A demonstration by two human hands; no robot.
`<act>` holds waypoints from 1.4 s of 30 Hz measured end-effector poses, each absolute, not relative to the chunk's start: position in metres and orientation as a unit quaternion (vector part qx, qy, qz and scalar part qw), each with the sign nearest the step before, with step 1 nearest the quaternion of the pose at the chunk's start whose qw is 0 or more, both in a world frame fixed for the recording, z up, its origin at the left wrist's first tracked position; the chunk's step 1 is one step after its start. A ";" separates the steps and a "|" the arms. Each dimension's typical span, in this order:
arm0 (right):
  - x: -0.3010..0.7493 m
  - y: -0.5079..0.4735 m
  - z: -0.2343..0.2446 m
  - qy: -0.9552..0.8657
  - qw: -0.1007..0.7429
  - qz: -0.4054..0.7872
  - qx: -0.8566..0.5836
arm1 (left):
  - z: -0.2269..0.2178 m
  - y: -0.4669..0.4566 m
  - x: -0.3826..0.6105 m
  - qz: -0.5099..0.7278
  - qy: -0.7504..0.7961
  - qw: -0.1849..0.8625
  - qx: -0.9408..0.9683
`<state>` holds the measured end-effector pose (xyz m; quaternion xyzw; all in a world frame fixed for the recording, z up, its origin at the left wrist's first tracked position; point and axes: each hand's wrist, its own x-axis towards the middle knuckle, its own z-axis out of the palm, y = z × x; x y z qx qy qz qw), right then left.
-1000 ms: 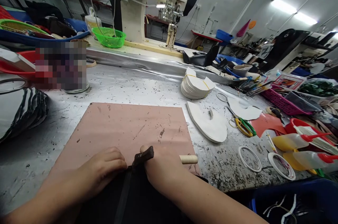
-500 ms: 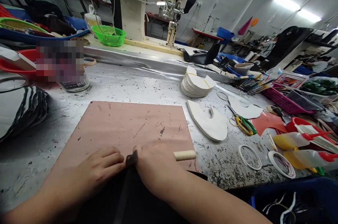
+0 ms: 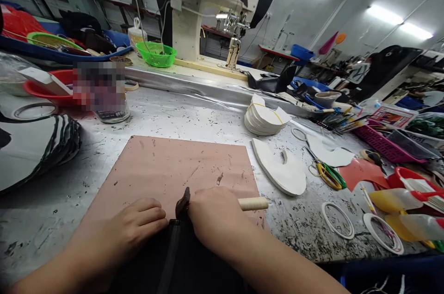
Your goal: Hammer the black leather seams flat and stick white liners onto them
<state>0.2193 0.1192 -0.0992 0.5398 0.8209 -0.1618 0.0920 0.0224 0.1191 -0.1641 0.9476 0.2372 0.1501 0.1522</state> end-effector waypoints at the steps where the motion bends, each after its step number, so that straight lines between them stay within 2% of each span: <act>1: 0.219 0.119 -0.099 0.815 0.084 -0.158 0.551 | -0.165 0.119 0.022 0.154 0.237 0.155 0.947; 3: 0.217 0.120 -0.097 0.813 0.073 -0.160 0.556 | -0.168 0.120 0.019 0.169 0.247 0.162 0.940; 7: 0.216 0.122 -0.092 0.832 0.122 -0.169 0.514 | -0.170 0.118 0.014 0.171 0.299 0.220 0.913; 10: 0.215 0.123 -0.092 0.820 0.067 -0.163 0.545 | -0.166 0.115 0.013 0.149 0.309 0.225 0.912; 12: 0.212 0.124 -0.093 0.835 0.057 -0.167 0.522 | -0.165 0.113 0.014 0.135 0.302 0.192 0.924; 15: 0.207 0.126 -0.091 0.867 0.121 -0.158 0.456 | -0.165 0.107 0.016 0.112 0.287 0.121 0.944; 19: 0.204 0.126 -0.090 0.854 0.067 -0.106 0.505 | -0.165 0.093 0.020 0.087 0.266 0.002 0.960; 21: 0.204 0.126 -0.092 0.864 0.080 -0.115 0.483 | -0.163 0.086 0.022 0.085 0.256 -0.047 0.962; 23: 0.204 0.125 -0.092 0.871 0.118 -0.118 0.462 | -0.161 0.081 0.023 0.080 0.248 -0.071 0.963; 27: 0.199 0.124 -0.087 0.841 0.117 -0.116 0.515 | -0.161 0.074 0.021 0.067 0.249 -0.091 0.962; 31: 0.193 0.126 -0.084 0.864 0.181 -0.155 0.443 | -0.162 0.070 0.021 0.061 0.279 -0.081 0.955; 35: 0.193 0.129 -0.091 0.858 0.092 -0.130 0.488 | -0.163 0.070 0.019 0.099 0.296 -0.081 0.947; 39: 0.193 0.131 -0.099 0.874 0.125 -0.126 0.452 | -0.167 0.069 0.017 0.140 0.299 -0.069 0.941; 42: 0.190 0.131 -0.101 0.856 0.078 -0.109 0.499 | -0.171 0.063 0.020 0.145 0.310 -0.087 0.935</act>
